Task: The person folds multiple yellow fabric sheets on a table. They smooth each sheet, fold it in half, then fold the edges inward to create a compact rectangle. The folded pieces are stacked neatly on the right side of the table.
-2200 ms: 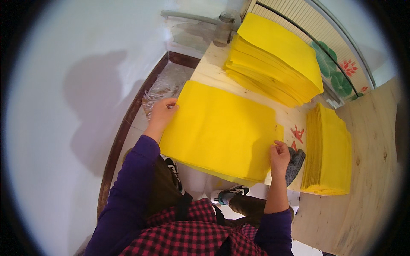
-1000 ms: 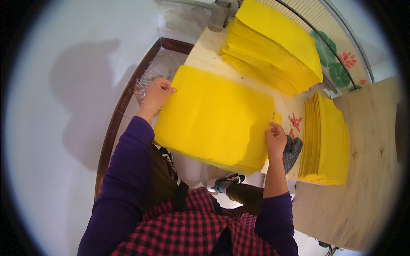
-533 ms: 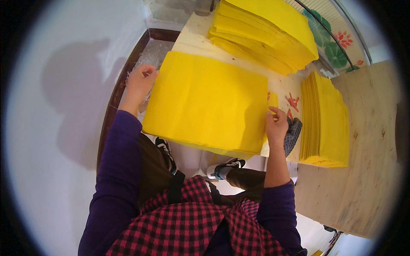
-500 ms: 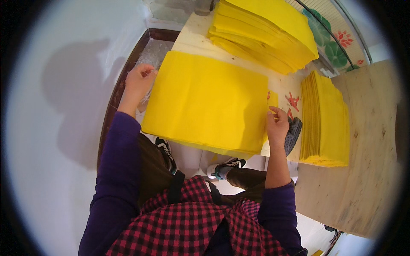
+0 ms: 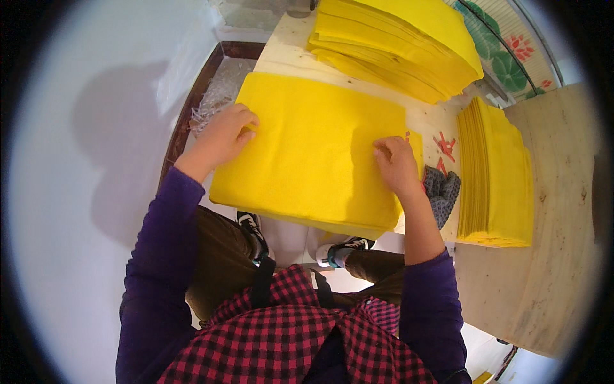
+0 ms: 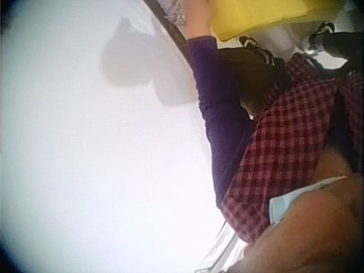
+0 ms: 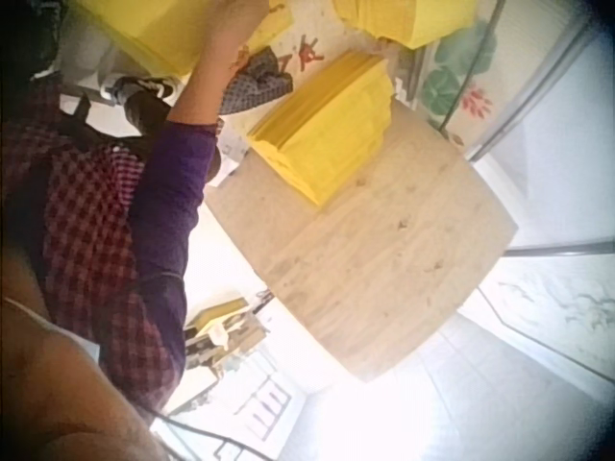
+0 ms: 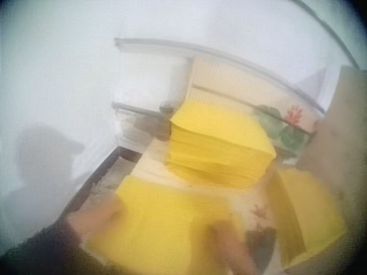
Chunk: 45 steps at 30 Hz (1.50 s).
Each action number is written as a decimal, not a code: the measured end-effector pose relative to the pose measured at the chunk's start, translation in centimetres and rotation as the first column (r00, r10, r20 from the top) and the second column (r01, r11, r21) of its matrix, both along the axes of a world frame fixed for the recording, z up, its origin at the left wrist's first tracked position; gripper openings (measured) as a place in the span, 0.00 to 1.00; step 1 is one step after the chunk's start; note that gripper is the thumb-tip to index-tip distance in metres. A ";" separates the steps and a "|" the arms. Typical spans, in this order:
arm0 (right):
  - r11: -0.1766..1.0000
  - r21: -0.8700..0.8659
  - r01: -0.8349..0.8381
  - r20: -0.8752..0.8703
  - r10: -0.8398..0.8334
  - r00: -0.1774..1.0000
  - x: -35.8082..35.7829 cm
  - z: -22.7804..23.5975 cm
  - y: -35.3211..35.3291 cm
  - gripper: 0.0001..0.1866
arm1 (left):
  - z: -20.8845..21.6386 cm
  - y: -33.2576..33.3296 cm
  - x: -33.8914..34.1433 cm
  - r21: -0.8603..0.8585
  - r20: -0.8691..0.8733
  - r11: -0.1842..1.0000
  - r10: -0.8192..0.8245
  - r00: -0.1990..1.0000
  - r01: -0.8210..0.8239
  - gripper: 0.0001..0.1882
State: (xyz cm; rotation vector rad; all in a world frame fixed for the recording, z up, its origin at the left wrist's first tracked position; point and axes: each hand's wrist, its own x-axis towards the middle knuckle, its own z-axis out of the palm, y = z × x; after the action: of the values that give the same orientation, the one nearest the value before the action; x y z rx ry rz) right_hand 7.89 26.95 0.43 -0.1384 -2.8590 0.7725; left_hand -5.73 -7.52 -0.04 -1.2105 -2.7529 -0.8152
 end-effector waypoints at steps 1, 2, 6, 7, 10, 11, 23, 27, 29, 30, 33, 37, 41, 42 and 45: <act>1.000 0.010 0.013 -0.019 -0.013 1.000 -0.6 0.0 0.4 0.09 | 0.1 0.3 -0.7 -0.004 0.002 1.000 0.001 1.000 -0.001 0.09; 0.998 0.023 0.064 -0.001 -0.064 0.998 -0.9 0.0 0.6 0.09 | 0.3 0.6 -1.5 -0.008 0.006 1.000 -0.001 1.000 0.001 0.09; 1.000 -0.002 0.010 -0.091 -0.010 0.996 0.4 0.6 1.1 0.11 | 1.2 0.0 -1.9 -0.116 0.057 0.992 -0.051 0.997 0.058 0.11; 1.000 -0.027 -0.005 -0.076 0.003 0.997 1.6 0.9 1.3 0.11 | 1.4 -0.4 -1.4 -0.095 0.037 0.990 -0.104 0.994 0.107 0.10; 0.996 -0.025 -0.084 -0.056 0.082 0.995 2.9 0.5 0.8 0.11 | 1.2 -1.2 0.1 -0.086 0.013 0.983 -0.163 0.987 0.163 0.09; 0.993 -0.013 -0.116 -0.047 0.115 0.992 3.1 0.2 0.6 0.12 | 0.9 -0.9 0.1 -0.099 0.010 0.985 -0.140 0.990 0.141 0.09; 0.996 0.001 -0.093 -0.094 0.093 0.991 4.4 1.2 0.3 0.13 | 1.7 -1.7 1.3 -0.116 0.082 0.974 -0.188 0.979 0.197 0.11; 0.995 0.078 -0.061 -0.078 0.067 0.995 1.7 -0.2 0.2 0.13 | 0.8 -0.2 0.0 -0.077 -0.049 0.989 -0.130 0.990 0.126 0.09; 0.998 0.068 -0.006 -0.044 0.009 0.999 0.1 -0.2 0.6 0.13 | 0.9 0.1 -0.9 -0.044 -0.119 0.994 -0.108 0.987 0.104 0.09; 0.998 0.058 -0.026 -0.069 0.030 0.997 0.1 0.0 0.6 0.13 | 1.0 0.2 -1.1 -0.053 -0.118 0.994 -0.106 0.987 0.100 0.09; 0.999 0.036 -0.026 -0.076 0.029 0.997 1.7 0.5 0.5 0.13 | 1.5 -0.6 0.4 -0.100 -0.059 0.986 -0.142 0.988 0.135 0.09; 0.994 0.061 -0.087 -0.082 0.091 0.992 3.9 0.1 -0.3 0.12 | 1.1 -1.4 3.2 -0.065 0.028 0.983 -0.170 0.985 0.171 0.09; 0.998 0.064 -0.016 -0.063 0.020 0.998 0.2 -0.5 0.5 0.12 | 0.6 0.3 0.7 -0.052 -0.011 0.992 -0.113 0.994 0.112 0.10; 0.998 0.066 -0.005 -0.060 0.009 0.998 -0.5 -0.5 0.7 0.12 | 0.6 0.6 0.0 -0.060 0.004 0.993 -0.106 0.994 0.106 0.10; 0.998 0.056 0.025 -0.046 -0.023 0.999 -1.0 0.1 1.1 0.12 | 0.8 0.7 -0.3 -0.054 -0.049 0.991 -0.128 0.991 0.125 0.11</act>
State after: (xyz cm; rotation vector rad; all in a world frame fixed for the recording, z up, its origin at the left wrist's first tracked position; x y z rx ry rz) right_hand 6.91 28.07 0.48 -0.1455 -2.8275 0.6807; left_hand -6.03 -6.82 0.76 -1.4068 -2.6947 -0.7157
